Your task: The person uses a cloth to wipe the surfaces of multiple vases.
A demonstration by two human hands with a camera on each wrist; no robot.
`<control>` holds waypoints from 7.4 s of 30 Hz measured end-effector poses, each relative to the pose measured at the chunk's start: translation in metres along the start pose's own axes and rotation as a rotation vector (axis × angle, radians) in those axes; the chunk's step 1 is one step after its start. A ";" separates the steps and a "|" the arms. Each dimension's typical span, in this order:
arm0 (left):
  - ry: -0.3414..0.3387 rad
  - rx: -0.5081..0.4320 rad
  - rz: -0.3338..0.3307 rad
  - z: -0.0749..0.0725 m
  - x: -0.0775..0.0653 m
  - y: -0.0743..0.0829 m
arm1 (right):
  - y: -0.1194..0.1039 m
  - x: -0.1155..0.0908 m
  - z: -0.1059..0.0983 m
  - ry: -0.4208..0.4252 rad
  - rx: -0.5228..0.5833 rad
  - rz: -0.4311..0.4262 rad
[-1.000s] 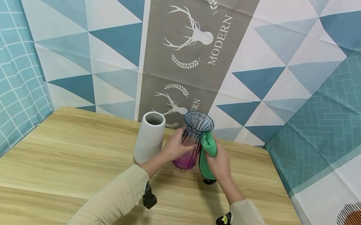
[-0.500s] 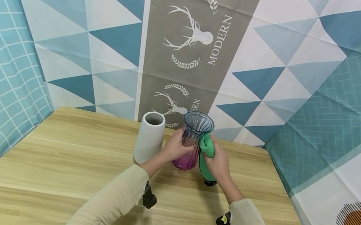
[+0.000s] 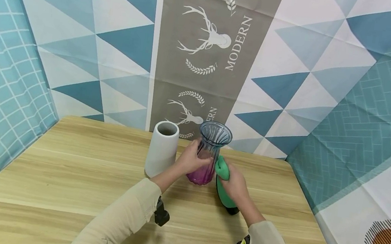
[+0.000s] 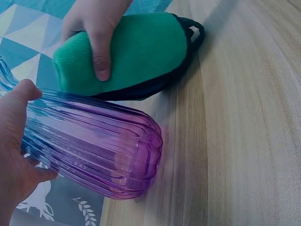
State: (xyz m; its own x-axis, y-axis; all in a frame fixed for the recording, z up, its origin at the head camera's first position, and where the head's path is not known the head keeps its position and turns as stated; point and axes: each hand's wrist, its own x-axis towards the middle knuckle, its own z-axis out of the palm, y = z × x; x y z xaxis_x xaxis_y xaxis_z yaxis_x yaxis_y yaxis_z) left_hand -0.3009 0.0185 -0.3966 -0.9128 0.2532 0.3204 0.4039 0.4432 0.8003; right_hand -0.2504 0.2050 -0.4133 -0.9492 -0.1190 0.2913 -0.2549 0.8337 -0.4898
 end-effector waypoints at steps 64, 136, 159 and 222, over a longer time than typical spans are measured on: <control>-0.026 -0.039 0.038 -0.003 -0.002 0.003 | 0.003 0.000 -0.005 -0.005 0.036 -0.033; 0.013 -0.098 0.013 0.001 -0.005 0.001 | -0.006 0.003 -0.020 0.116 0.093 -0.037; -0.006 -0.104 0.078 0.002 -0.003 -0.002 | -0.013 0.005 -0.018 0.146 0.043 -0.112; 0.039 -0.050 0.050 0.001 -0.006 0.000 | -0.003 0.000 -0.008 0.120 0.035 -0.155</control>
State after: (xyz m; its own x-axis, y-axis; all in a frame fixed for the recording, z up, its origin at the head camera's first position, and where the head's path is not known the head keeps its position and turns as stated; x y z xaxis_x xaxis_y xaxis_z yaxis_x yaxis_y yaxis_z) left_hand -0.2956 0.0176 -0.3992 -0.8934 0.2403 0.3796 0.4468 0.3867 0.8067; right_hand -0.2483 0.2073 -0.4052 -0.8701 -0.1774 0.4599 -0.4041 0.7909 -0.4596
